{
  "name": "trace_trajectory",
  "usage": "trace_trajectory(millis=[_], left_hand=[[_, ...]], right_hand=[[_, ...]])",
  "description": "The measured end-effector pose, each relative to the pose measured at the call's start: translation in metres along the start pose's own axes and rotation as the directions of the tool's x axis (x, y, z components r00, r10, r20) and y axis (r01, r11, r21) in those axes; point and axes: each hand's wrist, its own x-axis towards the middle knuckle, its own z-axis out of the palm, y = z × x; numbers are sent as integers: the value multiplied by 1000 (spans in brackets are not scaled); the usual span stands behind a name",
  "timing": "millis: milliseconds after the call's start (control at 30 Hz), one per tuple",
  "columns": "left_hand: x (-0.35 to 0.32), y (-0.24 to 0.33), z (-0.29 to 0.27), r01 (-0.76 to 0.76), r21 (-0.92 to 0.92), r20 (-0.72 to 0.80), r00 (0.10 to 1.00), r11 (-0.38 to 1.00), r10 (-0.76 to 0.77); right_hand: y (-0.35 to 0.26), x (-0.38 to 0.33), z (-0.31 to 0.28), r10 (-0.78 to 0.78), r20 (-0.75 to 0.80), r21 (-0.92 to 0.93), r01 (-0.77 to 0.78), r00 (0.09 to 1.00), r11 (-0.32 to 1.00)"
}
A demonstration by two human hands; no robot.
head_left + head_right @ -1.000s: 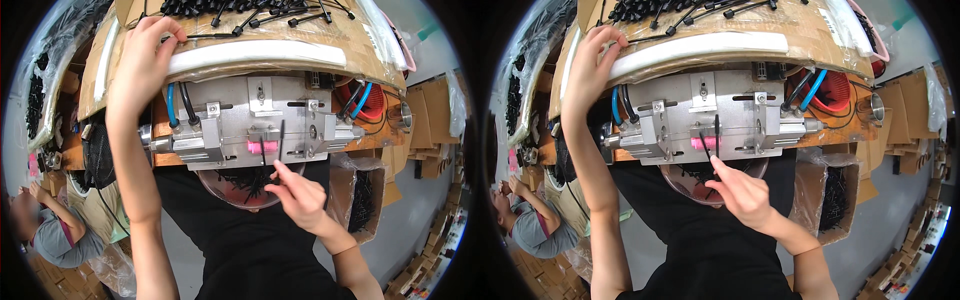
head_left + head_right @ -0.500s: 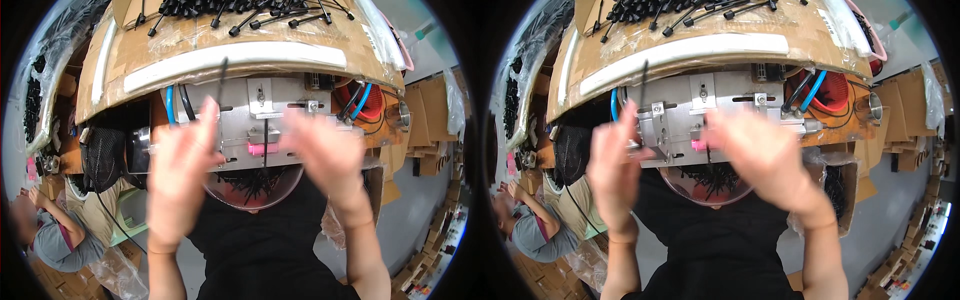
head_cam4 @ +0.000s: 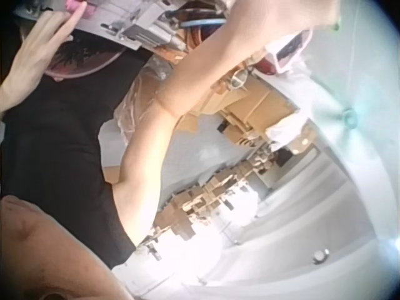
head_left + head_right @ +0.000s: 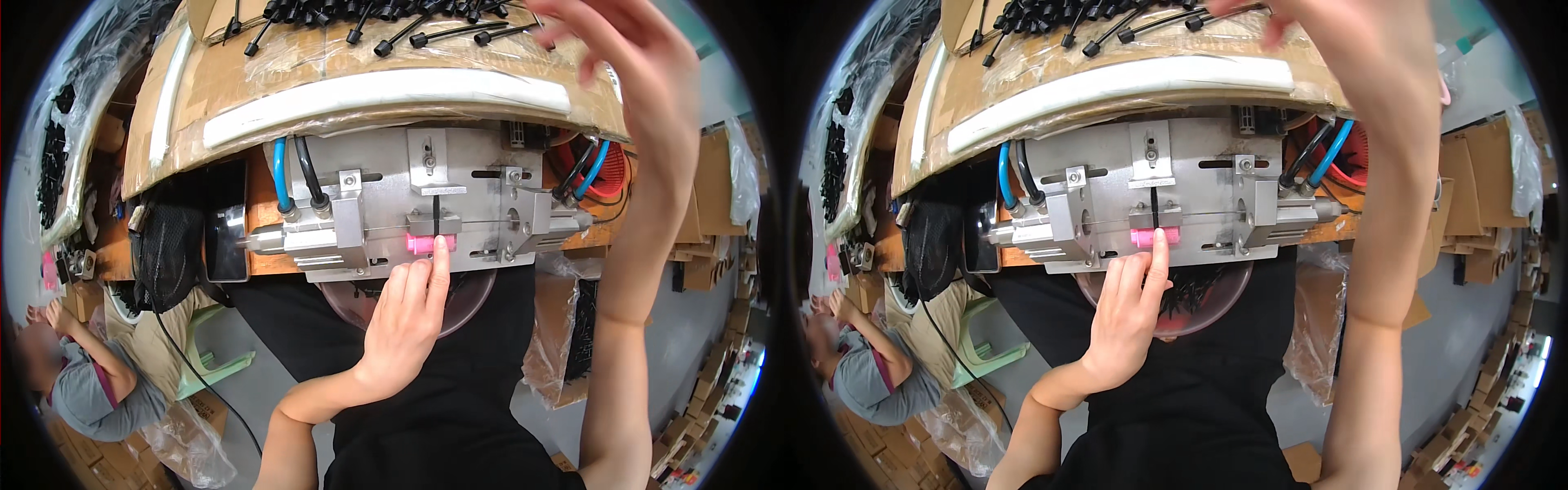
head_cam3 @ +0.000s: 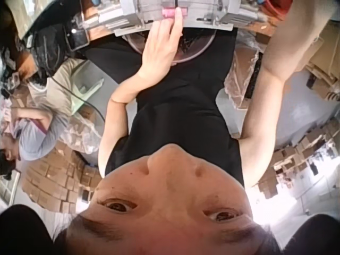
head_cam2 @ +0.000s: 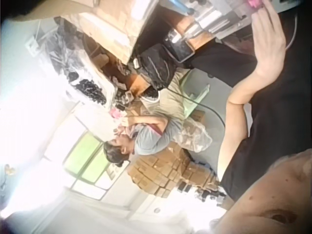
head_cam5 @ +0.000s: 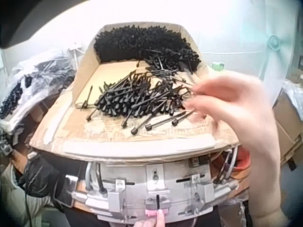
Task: The person repeatedly picks up black plastic cable ties and inserts them into a metal jig on a workbench. They then pull the ties through the mechanism, which appears to cut or trim them, and drop the finished pieces into a clear bowl below. The process is repeated continuously throughout the clip.
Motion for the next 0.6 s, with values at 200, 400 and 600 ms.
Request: trace_trajectory(millis=[200, 400, 600], left_hand=[[37, -20, -49, 39, -161, -49, 998, 986, -48], [165, -76, -87, -54, -77, -202, 979, 996, 37], [161, -109, -111, -152, -169, -9, 988, 974, 153]], right_hand=[[-31, -160, 49, -34, 64, -53, 37, 997, 998], [-39, -222, 113, 91, 28, -129, -86, 995, 988], [-42, -209, 115, 107, 113, -103, -95, 988, 990]])
